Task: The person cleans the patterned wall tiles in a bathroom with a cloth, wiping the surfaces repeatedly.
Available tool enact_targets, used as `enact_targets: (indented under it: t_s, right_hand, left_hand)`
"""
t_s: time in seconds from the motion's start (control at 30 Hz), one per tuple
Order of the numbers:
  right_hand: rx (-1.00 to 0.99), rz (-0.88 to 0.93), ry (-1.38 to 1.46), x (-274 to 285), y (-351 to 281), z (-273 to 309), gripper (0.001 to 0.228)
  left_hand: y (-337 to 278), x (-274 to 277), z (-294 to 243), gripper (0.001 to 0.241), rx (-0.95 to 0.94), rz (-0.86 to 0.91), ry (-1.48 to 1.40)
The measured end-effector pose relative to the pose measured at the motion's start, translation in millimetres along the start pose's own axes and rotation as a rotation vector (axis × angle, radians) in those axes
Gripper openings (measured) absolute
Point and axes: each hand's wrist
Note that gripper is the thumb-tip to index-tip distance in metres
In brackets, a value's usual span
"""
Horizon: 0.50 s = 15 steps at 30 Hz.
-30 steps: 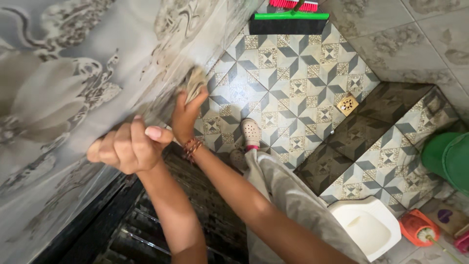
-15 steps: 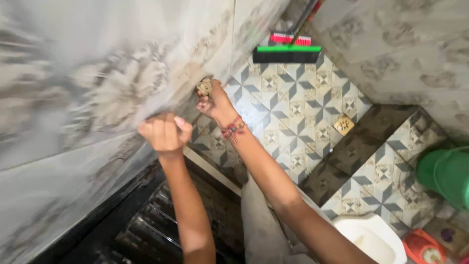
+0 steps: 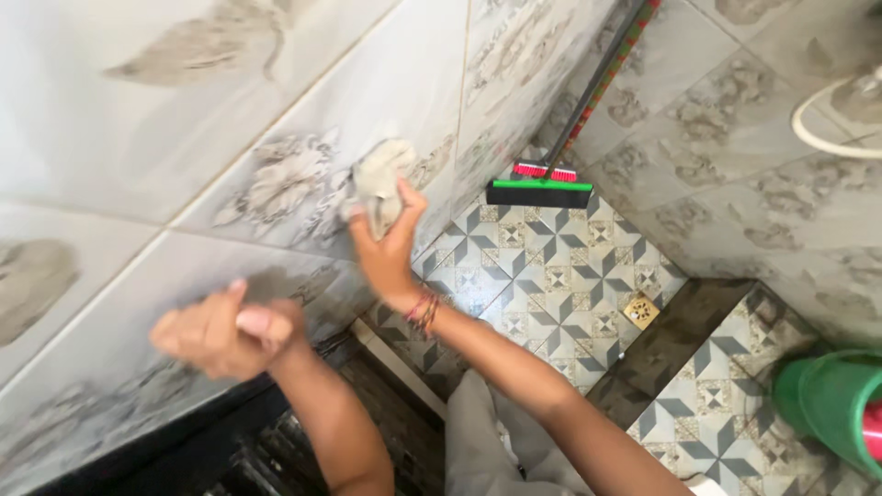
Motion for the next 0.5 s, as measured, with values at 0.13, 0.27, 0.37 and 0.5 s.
enact_targets:
  t_s: [0.13, 0.27, 0.37, 0.5]
  right_hand:
    - [-0.336, 0.004, 0.316, 12, 4, -49, 0.07]
    - [-0.611, -0.198, 0.612, 15, 46, -61, 0.069]
    - [-0.698, -0.344, 0.602, 8, 77, -40, 0.061]
    - [-0.667, -0.317, 0.588, 3, 83, 14, 0.056]
  left_hand:
    - [14, -6, -2, 0.022, 0.023, 0.13, -0.059]
    - [17, -12, -6, 0.02, -0.067, 0.246, 0.061]
    - [21, -12, -4, 0.021, -0.118, 0.257, 0.044]
    - [22, -12, -8, 0.021, -0.09, 0.256, 0.073]
Point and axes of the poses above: each hand's wrist, its own y-axis towards the middle knuckle, its own x-axis out of the back of the hand, z = x × y, and after that the axes turned 7 degrees about y, right-handed
